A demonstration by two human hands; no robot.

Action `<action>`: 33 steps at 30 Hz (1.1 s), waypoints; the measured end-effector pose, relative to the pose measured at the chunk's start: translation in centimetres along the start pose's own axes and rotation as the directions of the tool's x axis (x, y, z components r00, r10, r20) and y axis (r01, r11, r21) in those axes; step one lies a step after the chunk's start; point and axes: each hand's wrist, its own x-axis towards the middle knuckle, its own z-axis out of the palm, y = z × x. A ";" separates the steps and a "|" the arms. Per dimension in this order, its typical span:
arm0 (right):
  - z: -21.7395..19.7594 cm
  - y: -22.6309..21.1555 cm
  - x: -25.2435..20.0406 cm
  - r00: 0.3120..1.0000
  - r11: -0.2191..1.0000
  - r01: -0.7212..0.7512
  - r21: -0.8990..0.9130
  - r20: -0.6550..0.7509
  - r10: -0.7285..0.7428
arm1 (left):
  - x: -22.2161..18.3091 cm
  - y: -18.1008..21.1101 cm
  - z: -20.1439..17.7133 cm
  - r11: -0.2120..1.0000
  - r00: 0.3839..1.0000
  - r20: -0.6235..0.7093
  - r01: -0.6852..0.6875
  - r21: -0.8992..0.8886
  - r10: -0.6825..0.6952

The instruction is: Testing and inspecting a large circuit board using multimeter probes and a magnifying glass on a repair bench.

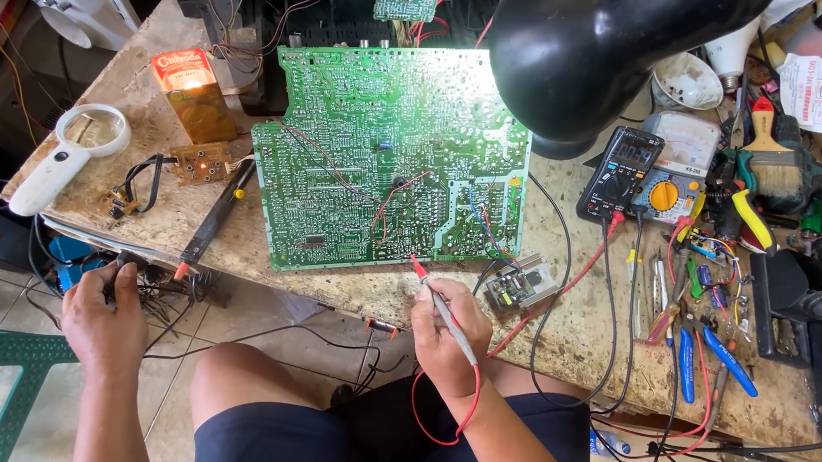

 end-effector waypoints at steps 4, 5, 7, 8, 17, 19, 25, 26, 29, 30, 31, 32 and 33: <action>-0.1 -0.2 0.1 1.000 1.000 0.009 -0.008 -0.003 -0.009 | 0.0 -0.6 0.4 1.000 1.000 -0.005 0.004 0.003 -0.004; 0.0 -0.2 0.1 1.000 1.000 0.003 -0.008 -0.003 -0.003 | 0.0 -0.5 0.4 1.000 1.000 -0.002 0.007 0.009 -0.007; 0.0 -0.2 0.1 1.000 1.000 -0.004 -0.007 -0.001 0.004 | 0.0 -0.4 0.2 1.000 1.000 0.003 0.011 0.016 -0.011; 0.0 -0.2 0.1 1.000 1.000 0.002 -0.003 0.002 -0.002 | 0.0 -0.3 0.1 1.000 1.000 0.006 0.006 0.009 -0.006; -0.4 -1.0 0.6 1.000 1.000 0.000 -0.012 -0.002 -0.001 | 0.3 -0.6 -0.2 0.997 0.997 0.008 -0.075 -0.029 0.075; -0.3 -1.4 0.9 1.000 1.000 0.020 0.004 0.000 -0.020 | 0.2 -0.3 -0.6 0.997 0.997 -0.010 -0.076 -0.026 0.076; 0.1 -1.0 0.8 0.998 1.000 0.000 -0.030 -0.069 -0.003 | 0.7 1.5 -2.0 0.981 0.995 -0.053 -0.093 -0.171 0.085; 0.1 -1.0 0.9 0.997 1.000 0.006 -0.028 -0.075 -0.008 | 0.6 2.6 -2.8 0.979 1.000 0.009 -0.020 -0.203 0.023; -0.2 -1.6 1.0 0.998 0.999 0.030 -0.012 -0.053 -0.030 | 1.0 5.2 -5.1 0.959 0.962 0.224 0.200 -0.199 -0.154; -0.3 -1.8 1.1 0.999 0.999 0.046 -0.003 -0.028 -0.046 | 1.3 6.0 -5.9 0.930 0.891 0.371 0.335 -0.151 -0.261; -0.3 -1.8 1.0 0.999 0.999 0.047 -0.001 -0.024 -0.047 | 0.9 4.8 -5.9 0.929 0.890 0.370 0.339 -0.149 -0.265; -0.4 -1.7 0.9 0.999 0.999 0.040 0.000 -0.016 -0.040 | 0.4 3.6 -5.9 0.891 0.878 0.329 0.418 -0.179 -0.347; -0.3 -1.6 0.9 0.999 0.999 0.033 0.000 -0.012 -0.033 | 0.2 2.4 -5.9 0.846 0.858 0.289 0.490 -0.213 -0.424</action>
